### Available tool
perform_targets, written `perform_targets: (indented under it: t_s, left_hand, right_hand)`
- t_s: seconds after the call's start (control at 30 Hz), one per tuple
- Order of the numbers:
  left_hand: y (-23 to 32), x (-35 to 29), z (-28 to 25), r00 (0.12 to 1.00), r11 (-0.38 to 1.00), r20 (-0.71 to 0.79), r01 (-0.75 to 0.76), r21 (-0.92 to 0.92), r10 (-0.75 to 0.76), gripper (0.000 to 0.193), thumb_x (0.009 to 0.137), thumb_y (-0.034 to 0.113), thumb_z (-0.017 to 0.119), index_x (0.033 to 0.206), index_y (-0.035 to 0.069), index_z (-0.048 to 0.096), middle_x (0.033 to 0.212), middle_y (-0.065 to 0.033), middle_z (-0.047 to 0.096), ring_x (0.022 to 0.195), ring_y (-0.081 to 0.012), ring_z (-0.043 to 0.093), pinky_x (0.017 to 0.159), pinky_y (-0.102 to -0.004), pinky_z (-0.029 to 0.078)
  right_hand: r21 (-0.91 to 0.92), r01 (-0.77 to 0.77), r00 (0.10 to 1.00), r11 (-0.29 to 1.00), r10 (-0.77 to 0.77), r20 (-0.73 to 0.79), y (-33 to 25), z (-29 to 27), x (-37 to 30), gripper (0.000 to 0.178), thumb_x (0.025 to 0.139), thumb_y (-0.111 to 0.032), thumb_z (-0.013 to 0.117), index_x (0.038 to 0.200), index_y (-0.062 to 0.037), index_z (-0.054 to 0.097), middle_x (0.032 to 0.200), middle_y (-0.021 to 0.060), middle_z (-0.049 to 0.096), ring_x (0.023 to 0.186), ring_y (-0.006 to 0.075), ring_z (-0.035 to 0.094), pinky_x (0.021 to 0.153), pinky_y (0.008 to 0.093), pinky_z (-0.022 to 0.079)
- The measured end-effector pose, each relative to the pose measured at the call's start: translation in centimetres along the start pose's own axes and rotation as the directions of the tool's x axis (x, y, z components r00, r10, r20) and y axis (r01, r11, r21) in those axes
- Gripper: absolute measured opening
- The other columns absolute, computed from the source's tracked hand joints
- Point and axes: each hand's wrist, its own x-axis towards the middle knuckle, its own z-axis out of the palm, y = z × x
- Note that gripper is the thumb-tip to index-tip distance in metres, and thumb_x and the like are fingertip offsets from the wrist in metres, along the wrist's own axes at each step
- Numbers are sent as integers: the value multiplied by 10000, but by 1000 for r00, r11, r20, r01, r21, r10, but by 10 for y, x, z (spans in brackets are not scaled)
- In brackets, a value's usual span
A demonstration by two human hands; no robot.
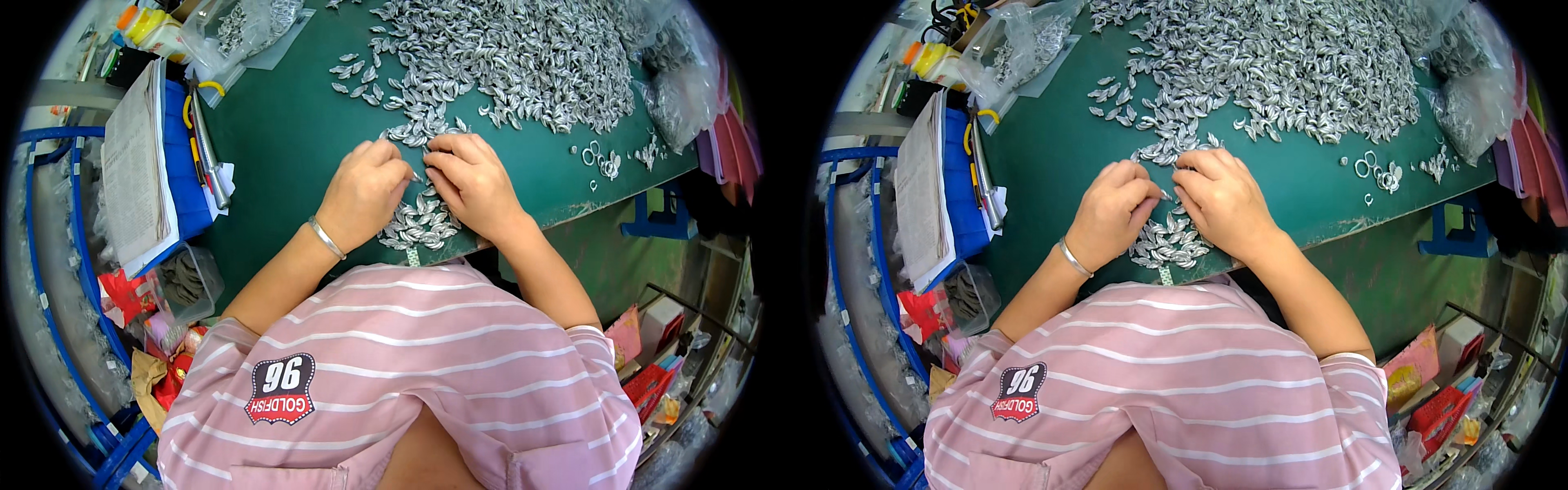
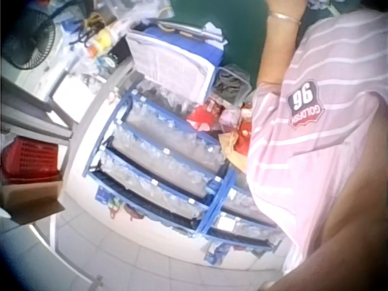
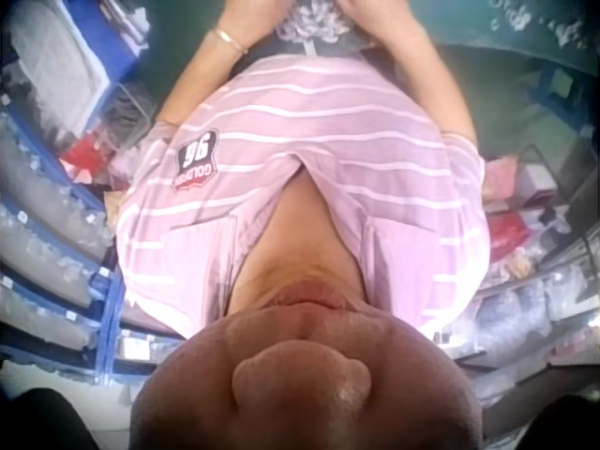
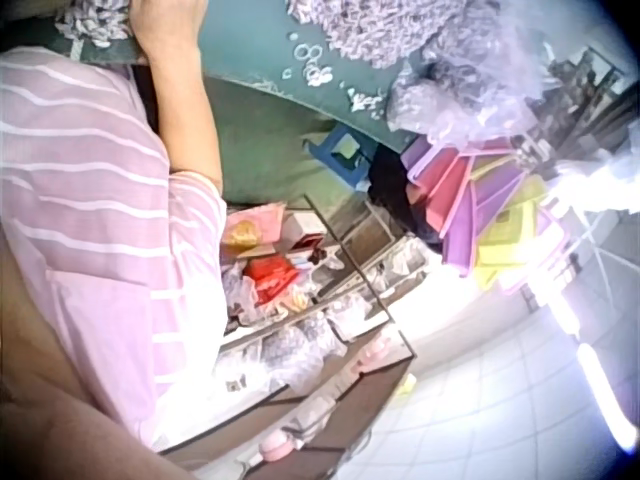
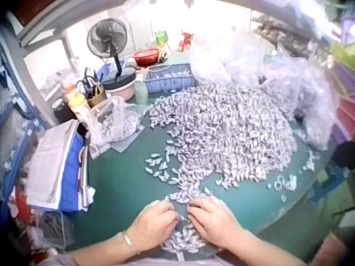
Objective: The person sorts and fits small silver metal components together on a green table by hand, occasionally moving piles of parts or reaching for plastic bags.
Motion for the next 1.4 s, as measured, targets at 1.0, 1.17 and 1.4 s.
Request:
perform_targets:
  t_s: [1.0,1.17,1.4]
  left_hand:
    - [-6,-1,-39,912,926,361,293,-240,-195,191,715,23,712,900,36,667,764,-46,557,649,-130,553,599,-244,465]
    - [-18,14,-8,992,998,-109,69,9,-68,249,726,27,719,966,52,657,923,-97,572,789,-259,575,698,-342,484]
    - [-20,11,-12,991,994,132,18,-104,-4,119,731,26,696,813,35,610,809,-74,578,751,-250,583,676,-344,487]
  right_hand:
    - [146,33,989,989,-53,136,-1,0,4,191,724,11,655,908,-41,655,892,85,603,860,281,579,766,385,467]
    - [142,60,998,988,-64,21,-12,1,14,165,721,9,661,877,-43,655,894,85,610,848,285,585,757,386,473]
    - [191,17,995,981,-35,95,-5,6,3,162,741,-9,668,900,-41,655,949,97,622,873,300,589,777,397,469]
